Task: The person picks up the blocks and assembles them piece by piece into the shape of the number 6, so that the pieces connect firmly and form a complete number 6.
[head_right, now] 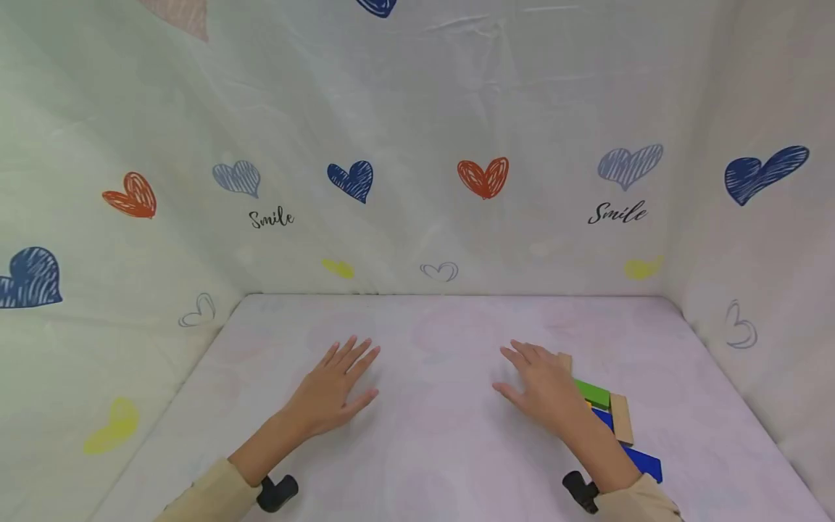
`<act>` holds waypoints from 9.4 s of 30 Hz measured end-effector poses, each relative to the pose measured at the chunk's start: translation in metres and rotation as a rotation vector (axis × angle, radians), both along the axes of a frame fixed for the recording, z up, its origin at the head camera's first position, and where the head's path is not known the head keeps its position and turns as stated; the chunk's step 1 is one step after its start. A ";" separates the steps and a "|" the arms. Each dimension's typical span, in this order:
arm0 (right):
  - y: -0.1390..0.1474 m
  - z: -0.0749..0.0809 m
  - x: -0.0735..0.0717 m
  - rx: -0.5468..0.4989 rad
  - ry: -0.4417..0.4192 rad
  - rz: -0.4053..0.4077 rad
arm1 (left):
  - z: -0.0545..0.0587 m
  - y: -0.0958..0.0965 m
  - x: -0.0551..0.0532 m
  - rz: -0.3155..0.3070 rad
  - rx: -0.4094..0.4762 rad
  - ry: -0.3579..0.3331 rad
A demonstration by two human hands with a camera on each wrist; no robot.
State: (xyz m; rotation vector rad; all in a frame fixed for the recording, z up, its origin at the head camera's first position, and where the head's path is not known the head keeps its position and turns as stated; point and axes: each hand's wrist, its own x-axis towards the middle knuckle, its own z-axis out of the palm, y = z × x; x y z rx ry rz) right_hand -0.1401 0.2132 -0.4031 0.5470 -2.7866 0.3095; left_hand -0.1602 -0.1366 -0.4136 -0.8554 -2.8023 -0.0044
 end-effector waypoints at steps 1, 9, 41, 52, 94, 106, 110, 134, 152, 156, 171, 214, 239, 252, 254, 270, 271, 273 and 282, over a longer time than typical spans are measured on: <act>0.002 0.000 0.000 -0.007 0.001 -0.002 | -0.001 -0.001 0.000 0.003 0.005 0.001; 0.021 0.003 -0.008 -0.069 -0.118 -0.053 | 0.000 -0.002 0.001 0.034 0.052 -0.027; 0.074 -0.041 -0.043 -0.157 -0.507 -0.167 | -0.002 0.006 -0.001 0.023 0.201 -0.005; 0.072 -0.041 -0.047 -0.129 -0.539 -0.155 | -0.005 0.002 0.002 0.046 0.182 -0.022; -0.059 -0.064 -0.073 -0.628 -0.509 -0.160 | -0.015 0.012 -0.030 0.083 0.273 -0.124; -0.110 -0.067 -0.075 -0.673 -0.516 -0.125 | -0.020 0.011 -0.039 0.173 0.520 -0.319; -0.126 -0.070 -0.072 -0.671 -0.520 -0.100 | -0.026 0.011 -0.042 0.173 0.615 -0.359; -0.167 -0.072 -0.065 -0.475 -0.412 0.025 | -0.053 0.027 -0.050 0.377 0.917 -0.635; -0.162 -0.071 -0.065 -0.534 -0.513 0.023 | -0.060 0.029 -0.054 0.445 0.940 -0.663; -0.155 -0.067 -0.064 -0.605 -0.544 0.028 | -0.062 0.028 -0.055 0.458 0.955 -0.680; -0.096 -0.033 -0.058 -0.649 -0.455 -0.063 | -0.065 0.031 -0.056 0.521 0.966 -0.712; 0.094 -0.053 -0.041 -0.480 -0.469 -0.333 | -0.062 0.033 -0.054 0.536 1.008 -0.745; 0.099 -0.053 -0.059 -0.413 -0.599 -0.433 | -0.062 0.033 -0.055 0.537 0.994 -0.745; 0.100 -0.050 -0.060 -0.397 -0.590 -0.455 | -0.060 0.033 -0.057 0.523 0.978 -0.760; 0.099 -0.049 -0.060 -0.400 -0.602 -0.461 | -0.059 0.032 -0.057 0.530 0.979 -0.769; 0.073 -0.045 -0.064 -0.465 -0.611 -0.446 | -0.061 0.031 -0.057 0.532 0.979 -0.775; 0.069 -0.046 -0.065 -0.472 -0.608 -0.442 | -0.061 0.031 -0.057 0.531 0.977 -0.775; 0.063 -0.047 -0.067 -0.486 -0.606 -0.438 | -0.061 0.030 -0.058 0.533 0.976 -0.776; 0.036 -0.046 -0.074 -0.575 -0.613 -0.426 | -0.059 0.029 -0.057 0.524 0.962 -0.765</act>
